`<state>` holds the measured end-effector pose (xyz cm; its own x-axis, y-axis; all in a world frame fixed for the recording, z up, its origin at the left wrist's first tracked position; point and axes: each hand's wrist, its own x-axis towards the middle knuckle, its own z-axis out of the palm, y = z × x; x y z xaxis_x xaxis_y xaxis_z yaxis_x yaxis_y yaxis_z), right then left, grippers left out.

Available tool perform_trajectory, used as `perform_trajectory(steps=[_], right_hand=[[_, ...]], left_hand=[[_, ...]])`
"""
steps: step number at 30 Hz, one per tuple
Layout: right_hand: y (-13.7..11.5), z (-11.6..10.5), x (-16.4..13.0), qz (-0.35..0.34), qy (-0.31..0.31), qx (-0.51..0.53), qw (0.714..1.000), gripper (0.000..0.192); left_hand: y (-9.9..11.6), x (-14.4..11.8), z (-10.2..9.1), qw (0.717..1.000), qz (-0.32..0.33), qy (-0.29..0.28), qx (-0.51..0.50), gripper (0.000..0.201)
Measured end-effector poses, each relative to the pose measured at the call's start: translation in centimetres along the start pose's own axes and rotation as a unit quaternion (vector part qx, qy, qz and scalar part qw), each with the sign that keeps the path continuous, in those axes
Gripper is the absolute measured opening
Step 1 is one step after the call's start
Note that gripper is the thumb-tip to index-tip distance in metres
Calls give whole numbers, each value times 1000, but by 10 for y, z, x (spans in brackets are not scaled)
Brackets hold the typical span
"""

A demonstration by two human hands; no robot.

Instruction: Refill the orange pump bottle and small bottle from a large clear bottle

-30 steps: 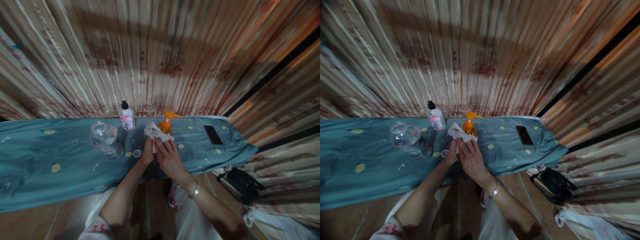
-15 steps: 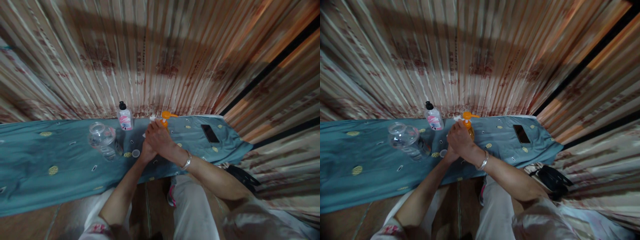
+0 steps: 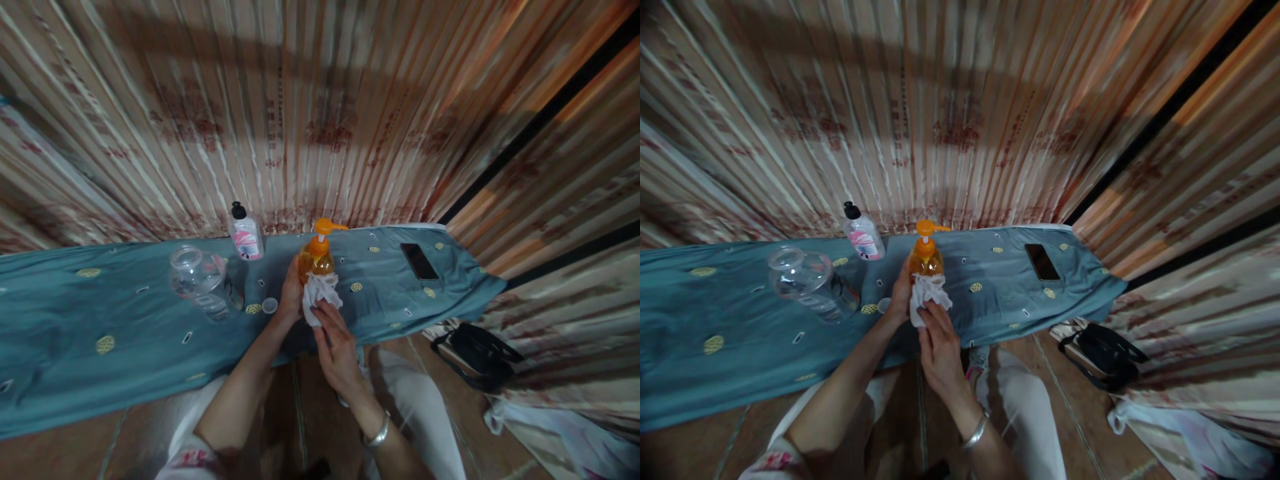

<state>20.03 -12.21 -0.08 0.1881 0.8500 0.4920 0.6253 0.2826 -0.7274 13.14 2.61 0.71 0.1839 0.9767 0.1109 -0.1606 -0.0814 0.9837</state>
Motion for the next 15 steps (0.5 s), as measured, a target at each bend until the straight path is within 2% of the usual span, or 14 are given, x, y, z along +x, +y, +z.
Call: perform_trajectory(steps=[1, 2, 4, 5, 6, 7, 9, 12, 14, 15], right_hand=[[0, -1, -1, 69, 18, 71, 995, 35], [0, -3, 0, 142, 42, 146, 978, 35], [5, -13, 7, 265, 108, 284, 915, 39], [7, -19, 14, 298, 142, 335, 883, 42], [9, -26, 23, 309, 169, 364, 862, 43], [10, -32, 33, 301, 189, 372, 857, 44], [10, -40, 58, 254, 179, 349, 884, 44], [9, -35, 100, 166, 77, 309, 933, 44], [14, -21, 124, 154, 26, 302, 940, 47], [19, -13, 132, 167, -1, 312, 935, 50]], left_hand=[[1, -1, -2, 1000, 7, 2, 10, 47], [2, -3, -5, 1000, 16, 3, 22, 57], [2, -6, -10, 998, 38, 2, 55, 81], [2, -7, -12, 996, 49, 0, 77, 90], [2, -8, -14, 993, 58, -2, 99, 95], [1, -9, -15, 991, 64, -5, 117, 97], [0, -9, -15, 989, 70, -11, 130, 98], [-1, -9, -15, 990, 83, -34, 106, 95], [-2, -10, -17, 990, 98, -42, 90, 96], [-2, -10, -18, 990, 104, -40, 91, 98]])
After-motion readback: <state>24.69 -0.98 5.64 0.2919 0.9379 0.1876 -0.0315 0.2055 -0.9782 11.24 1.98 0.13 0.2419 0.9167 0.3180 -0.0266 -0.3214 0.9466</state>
